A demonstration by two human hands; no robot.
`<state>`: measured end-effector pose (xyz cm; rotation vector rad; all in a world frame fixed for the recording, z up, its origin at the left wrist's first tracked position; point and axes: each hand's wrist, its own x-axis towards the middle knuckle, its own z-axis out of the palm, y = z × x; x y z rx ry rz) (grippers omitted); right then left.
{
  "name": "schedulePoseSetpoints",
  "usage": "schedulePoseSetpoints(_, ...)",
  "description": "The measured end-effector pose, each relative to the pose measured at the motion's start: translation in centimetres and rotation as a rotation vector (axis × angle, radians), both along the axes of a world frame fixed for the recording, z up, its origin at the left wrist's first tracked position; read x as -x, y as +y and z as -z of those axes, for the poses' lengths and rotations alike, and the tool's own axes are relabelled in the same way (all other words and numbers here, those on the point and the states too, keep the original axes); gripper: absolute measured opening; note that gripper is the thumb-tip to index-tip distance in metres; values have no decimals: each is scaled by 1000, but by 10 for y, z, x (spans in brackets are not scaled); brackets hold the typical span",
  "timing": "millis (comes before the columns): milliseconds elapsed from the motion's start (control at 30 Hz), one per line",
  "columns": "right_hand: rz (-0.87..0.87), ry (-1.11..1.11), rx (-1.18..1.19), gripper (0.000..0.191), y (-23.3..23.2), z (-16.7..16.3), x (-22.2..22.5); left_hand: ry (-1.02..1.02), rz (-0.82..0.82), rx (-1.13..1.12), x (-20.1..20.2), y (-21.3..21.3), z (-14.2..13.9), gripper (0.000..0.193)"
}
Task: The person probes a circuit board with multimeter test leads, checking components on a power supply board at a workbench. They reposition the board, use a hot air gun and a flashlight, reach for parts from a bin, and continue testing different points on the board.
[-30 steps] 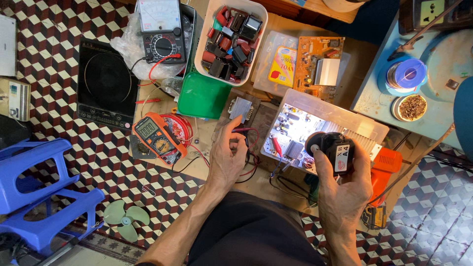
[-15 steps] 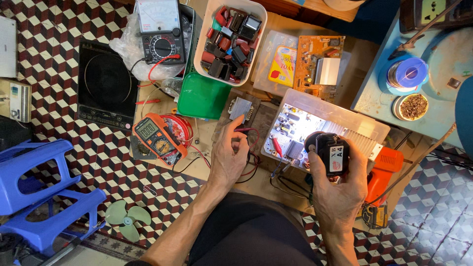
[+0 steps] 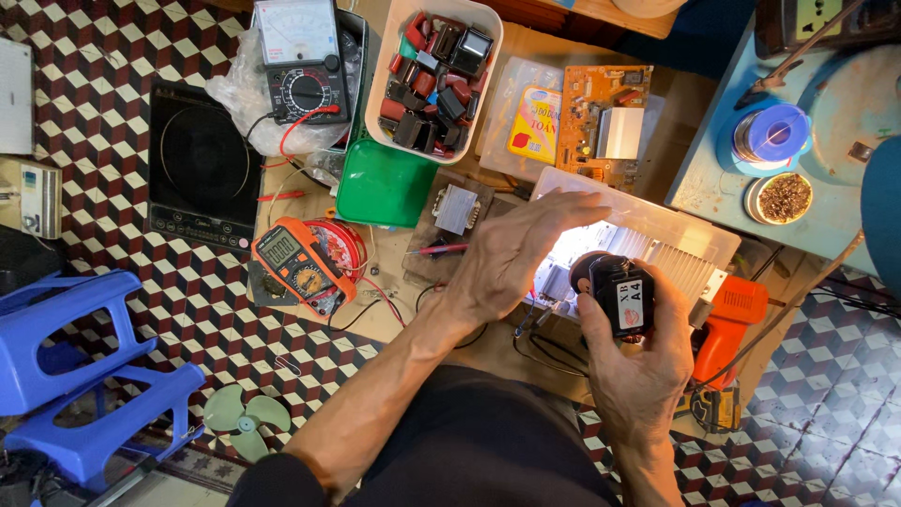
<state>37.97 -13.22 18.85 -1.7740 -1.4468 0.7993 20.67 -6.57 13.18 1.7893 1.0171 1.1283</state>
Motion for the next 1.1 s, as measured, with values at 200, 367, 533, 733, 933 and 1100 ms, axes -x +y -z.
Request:
schedulePoseSetpoints(200,10,-20,12,54,-3,1,-2,140,71,-301,-16,29,22,31)
schedulePoseSetpoints(367,-16,-76,-15,54,-5,-1,-2,88,97,-103,-9,22,25,36)
schedulePoseSetpoints(533,-30,-59,-21,51,-5,-3,2,55,102,14,-5,17,16,48)
schedulePoseSetpoints(733,-68,-106,-35,54,-9,-5,3,81,89,-31,-4,14,9,46)
schedulePoseSetpoints(933,-73,-137,-44,55,-12,-1,0,90,112,-64,0,11,7,46)
schedulePoseSetpoints(1100,-76,-104,-38,56,-15,2,-4,74,93,-10,-2,7,14,43)
